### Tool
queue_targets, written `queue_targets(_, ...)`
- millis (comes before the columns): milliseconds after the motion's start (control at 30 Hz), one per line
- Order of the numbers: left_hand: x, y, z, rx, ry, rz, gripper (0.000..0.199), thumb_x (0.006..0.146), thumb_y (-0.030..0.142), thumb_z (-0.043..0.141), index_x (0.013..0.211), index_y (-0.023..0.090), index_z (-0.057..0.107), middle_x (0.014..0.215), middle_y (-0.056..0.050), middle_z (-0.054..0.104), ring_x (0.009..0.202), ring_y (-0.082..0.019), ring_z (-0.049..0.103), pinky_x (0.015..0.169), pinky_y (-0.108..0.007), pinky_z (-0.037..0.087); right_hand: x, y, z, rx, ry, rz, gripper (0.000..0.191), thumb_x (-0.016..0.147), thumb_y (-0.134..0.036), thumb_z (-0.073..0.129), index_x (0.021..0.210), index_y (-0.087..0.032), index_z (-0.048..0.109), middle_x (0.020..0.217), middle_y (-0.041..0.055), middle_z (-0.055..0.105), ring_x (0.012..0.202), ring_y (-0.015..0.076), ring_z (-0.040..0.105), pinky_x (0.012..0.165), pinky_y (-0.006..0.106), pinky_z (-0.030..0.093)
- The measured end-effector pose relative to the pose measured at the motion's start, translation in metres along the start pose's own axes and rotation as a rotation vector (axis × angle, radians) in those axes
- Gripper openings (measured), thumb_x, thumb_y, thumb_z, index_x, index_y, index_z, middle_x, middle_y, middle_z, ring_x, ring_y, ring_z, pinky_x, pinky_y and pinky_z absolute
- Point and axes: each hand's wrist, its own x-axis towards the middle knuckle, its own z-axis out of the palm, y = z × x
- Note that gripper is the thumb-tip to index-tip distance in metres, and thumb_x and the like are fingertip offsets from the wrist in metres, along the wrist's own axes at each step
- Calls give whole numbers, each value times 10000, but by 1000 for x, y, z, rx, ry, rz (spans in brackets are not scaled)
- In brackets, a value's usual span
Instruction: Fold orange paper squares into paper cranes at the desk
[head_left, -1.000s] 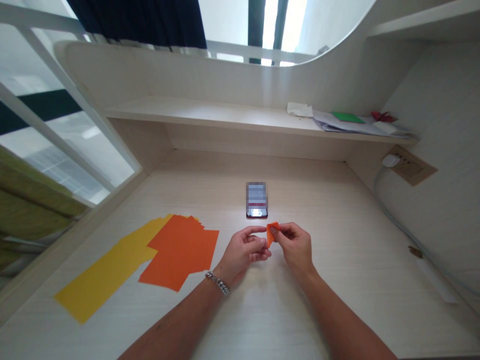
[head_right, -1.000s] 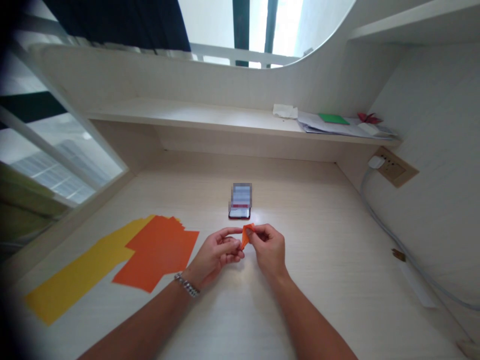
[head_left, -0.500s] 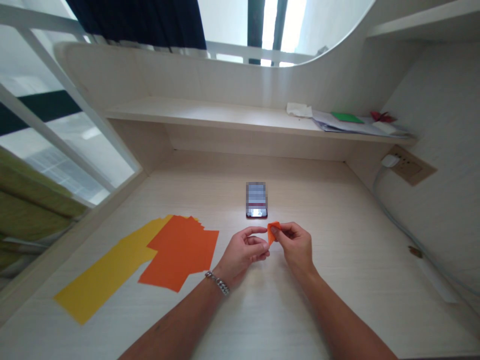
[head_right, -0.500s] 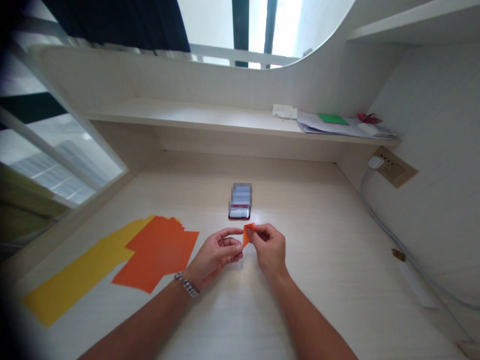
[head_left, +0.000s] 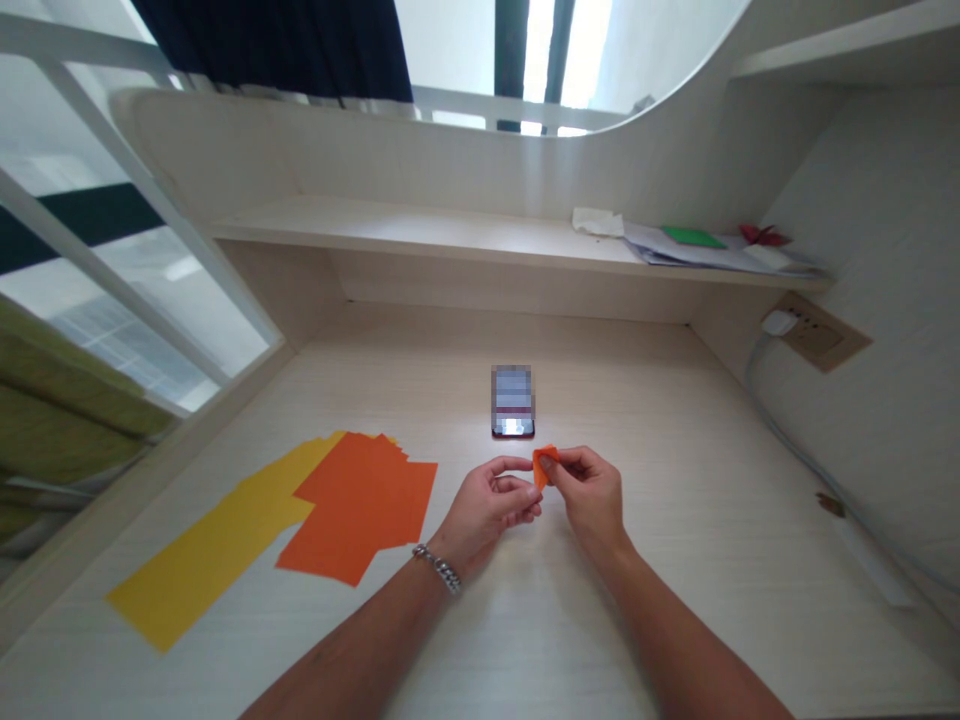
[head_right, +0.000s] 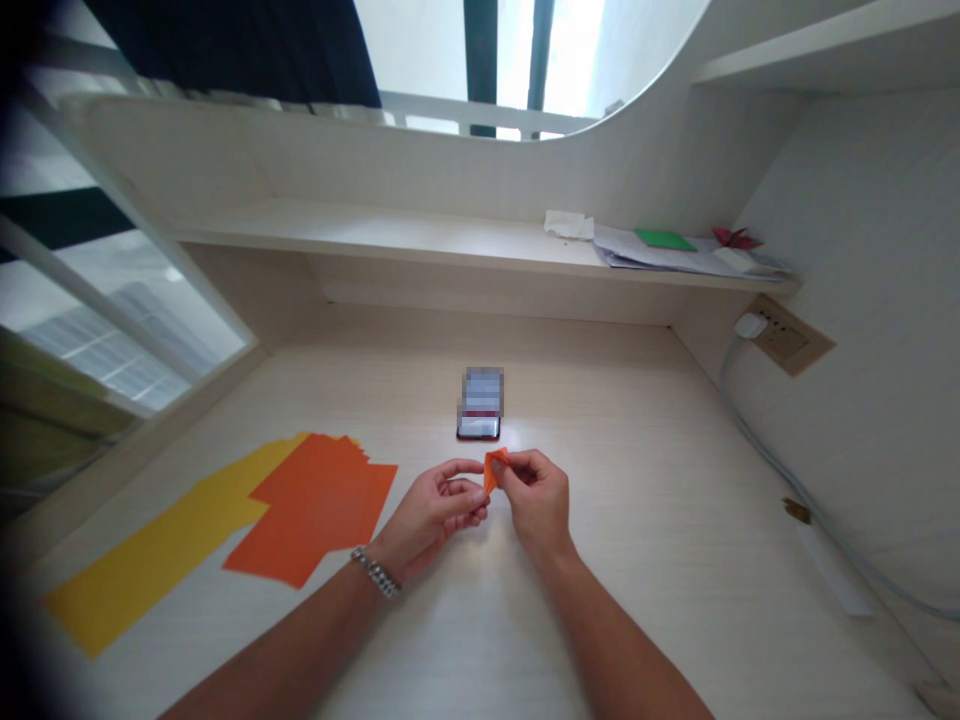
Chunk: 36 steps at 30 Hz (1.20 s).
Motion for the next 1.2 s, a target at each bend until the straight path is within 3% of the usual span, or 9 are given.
queue_targets(200,0,3,-3,-13,-35,-39,498,594,123,800,1032,145,562,736,-32,657,642,-120,612,665,-269,482,3,2,-2,4,24,-16,233,661,-363,754,740,-153,689,667,42,693,586,165,620,567,286,504)
queue_targets(367,2,0,-5,49,-74,-113,252,725,290,714,863,102,618,808,-100,673,664,-138,630,639,-258,483,4,4,-3,17,24,-13,215,655,-341,761,737,-156,690,659,34,691,578,159,617,561,278,500)
queue_targets(667,3,-1,-5,160,-108,-131,227,721,306,714,742,104,613,707,-72,656,596,-114,607,576,-224,469,2,1,-2,30,-49,15,165,676,-301,750,733,-157,692,663,37,691,592,156,617,569,272,503)
queue_targets(900,8,4,-14,207,38,124,312,732,295,704,997,159,611,809,-61,678,739,-154,646,694,-285,513,1,2,-2,140,-229,176,225,655,-342,765,732,-143,692,673,58,704,600,179,642,577,307,529)
queue_targets(1200,10,2,-18,220,55,149,161,702,230,716,820,130,671,744,-52,683,659,-136,631,627,-256,510,3,-6,-7,133,-368,347,290,577,-343,800,783,-152,728,712,70,725,649,200,678,590,308,544)
